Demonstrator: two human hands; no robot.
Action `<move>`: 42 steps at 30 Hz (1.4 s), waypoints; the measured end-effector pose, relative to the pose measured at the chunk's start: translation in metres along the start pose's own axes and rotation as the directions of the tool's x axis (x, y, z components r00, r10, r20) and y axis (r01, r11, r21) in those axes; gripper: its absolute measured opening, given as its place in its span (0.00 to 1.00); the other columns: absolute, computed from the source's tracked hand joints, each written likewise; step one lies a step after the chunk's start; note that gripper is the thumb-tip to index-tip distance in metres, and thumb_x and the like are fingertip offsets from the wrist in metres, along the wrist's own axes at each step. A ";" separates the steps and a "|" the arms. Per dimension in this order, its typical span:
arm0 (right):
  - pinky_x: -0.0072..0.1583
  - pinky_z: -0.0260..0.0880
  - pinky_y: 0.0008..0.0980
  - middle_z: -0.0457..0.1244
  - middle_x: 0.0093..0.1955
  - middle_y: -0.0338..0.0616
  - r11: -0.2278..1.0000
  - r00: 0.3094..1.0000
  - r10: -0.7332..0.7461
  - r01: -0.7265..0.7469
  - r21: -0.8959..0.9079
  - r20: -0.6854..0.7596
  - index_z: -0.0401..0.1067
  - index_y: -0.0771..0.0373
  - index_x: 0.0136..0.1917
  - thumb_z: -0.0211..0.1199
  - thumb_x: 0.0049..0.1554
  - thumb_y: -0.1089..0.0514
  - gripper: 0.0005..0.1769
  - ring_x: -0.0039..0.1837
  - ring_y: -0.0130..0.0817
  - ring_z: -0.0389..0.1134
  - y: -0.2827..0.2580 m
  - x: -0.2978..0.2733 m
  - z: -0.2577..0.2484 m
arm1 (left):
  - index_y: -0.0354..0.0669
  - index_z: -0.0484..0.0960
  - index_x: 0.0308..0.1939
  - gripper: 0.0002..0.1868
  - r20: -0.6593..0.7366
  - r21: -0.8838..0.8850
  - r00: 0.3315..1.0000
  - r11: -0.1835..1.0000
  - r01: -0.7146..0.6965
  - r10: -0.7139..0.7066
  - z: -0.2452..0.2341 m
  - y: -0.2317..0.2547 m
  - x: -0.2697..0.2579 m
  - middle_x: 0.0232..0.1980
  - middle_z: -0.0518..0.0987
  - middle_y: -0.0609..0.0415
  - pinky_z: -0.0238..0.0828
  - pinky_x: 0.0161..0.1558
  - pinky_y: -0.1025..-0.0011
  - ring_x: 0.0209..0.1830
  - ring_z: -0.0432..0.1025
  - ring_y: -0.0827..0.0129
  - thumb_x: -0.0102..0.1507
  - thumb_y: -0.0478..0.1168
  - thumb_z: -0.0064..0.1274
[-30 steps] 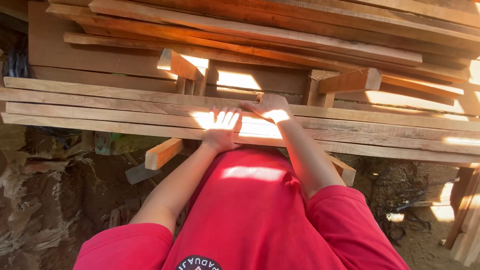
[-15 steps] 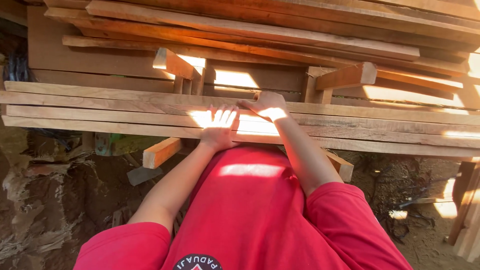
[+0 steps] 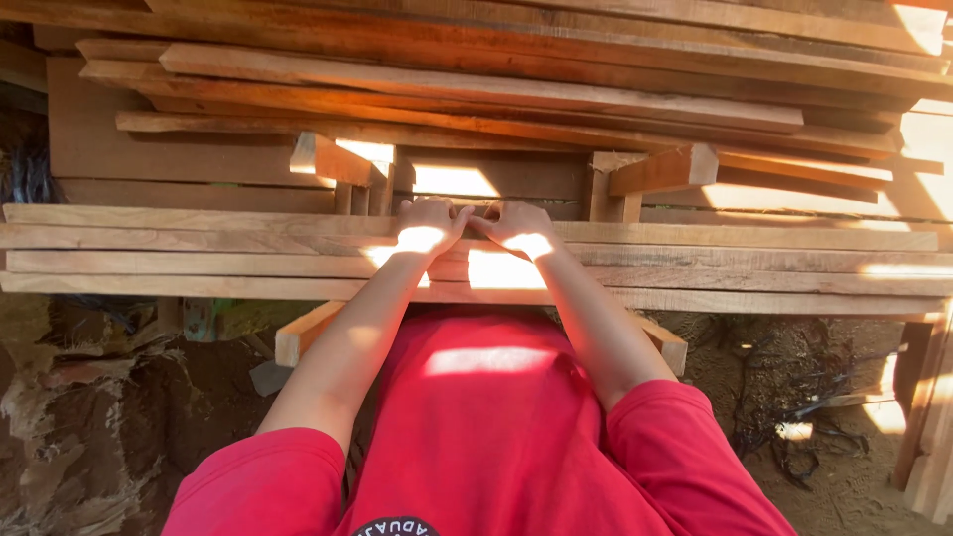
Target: Sorting and stacking wooden planks onto a storage rack.
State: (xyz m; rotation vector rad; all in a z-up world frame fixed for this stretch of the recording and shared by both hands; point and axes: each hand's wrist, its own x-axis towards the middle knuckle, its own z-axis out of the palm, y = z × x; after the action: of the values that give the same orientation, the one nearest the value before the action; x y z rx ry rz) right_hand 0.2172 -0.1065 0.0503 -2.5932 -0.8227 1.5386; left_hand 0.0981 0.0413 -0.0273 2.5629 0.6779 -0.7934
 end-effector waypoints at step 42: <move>0.70 0.49 0.56 0.51 0.72 0.47 0.944 0.250 -0.331 0.101 -0.315 -0.910 0.74 0.55 0.66 0.81 0.62 0.31 0.34 0.71 0.56 0.47 0.086 0.255 -0.351 | 0.35 0.56 0.78 0.53 -0.671 0.352 0.704 0.936 0.028 0.232 -0.272 0.000 0.343 0.73 0.66 0.38 0.45 0.71 0.43 0.70 0.61 0.42 0.74 0.81 0.40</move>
State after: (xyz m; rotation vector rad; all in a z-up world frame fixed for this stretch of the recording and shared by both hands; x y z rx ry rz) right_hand 0.6386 0.0190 0.0009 -2.6110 -1.0429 -0.3890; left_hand 0.4617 0.2847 -0.0244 3.1999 0.6213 0.1960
